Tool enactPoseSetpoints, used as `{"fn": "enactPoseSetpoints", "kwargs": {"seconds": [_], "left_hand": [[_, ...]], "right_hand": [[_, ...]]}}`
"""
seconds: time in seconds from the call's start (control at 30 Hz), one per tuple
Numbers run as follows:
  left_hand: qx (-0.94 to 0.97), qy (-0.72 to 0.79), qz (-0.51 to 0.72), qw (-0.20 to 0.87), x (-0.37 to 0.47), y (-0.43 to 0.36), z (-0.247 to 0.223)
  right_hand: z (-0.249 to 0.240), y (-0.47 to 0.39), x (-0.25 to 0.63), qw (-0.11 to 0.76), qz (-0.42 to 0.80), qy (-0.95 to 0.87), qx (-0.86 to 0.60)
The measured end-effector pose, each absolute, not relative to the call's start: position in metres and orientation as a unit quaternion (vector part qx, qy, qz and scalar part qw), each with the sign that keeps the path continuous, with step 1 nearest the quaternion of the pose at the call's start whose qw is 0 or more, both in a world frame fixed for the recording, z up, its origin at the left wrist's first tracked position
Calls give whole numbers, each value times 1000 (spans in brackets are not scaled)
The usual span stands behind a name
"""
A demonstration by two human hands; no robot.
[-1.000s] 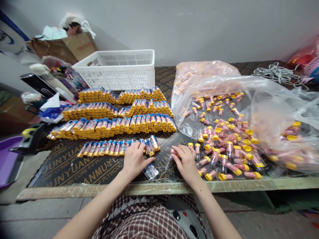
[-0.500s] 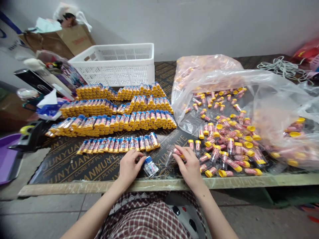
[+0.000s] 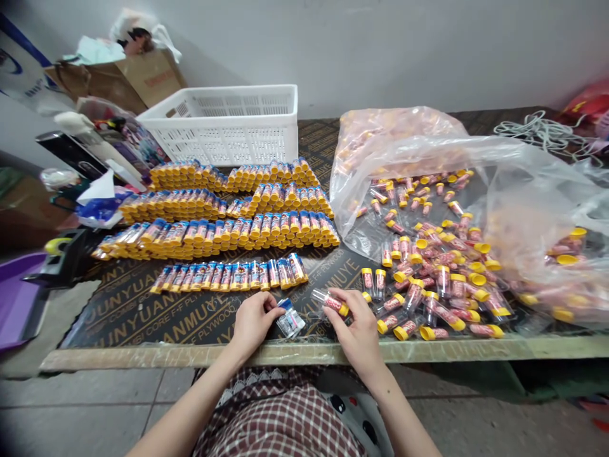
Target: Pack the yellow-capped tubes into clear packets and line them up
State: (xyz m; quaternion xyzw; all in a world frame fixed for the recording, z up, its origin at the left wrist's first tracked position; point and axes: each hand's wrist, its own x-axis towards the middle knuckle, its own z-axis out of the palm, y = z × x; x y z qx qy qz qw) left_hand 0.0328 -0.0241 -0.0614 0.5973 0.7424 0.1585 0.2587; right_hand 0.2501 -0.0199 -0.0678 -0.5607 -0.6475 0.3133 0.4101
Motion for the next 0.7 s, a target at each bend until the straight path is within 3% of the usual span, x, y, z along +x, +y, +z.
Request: {"fn": "enactPoseSetpoints", "kwargs": {"seconds": [0.53,0.7], "left_hand": [[672,716,103,159,31,-33,-68],[691,689,171,135,29,-33,-67]], "right_hand": [[-66,-30,237,454,372,-616,-526],[-65,-32,236,455,368,-613,-530]]}}
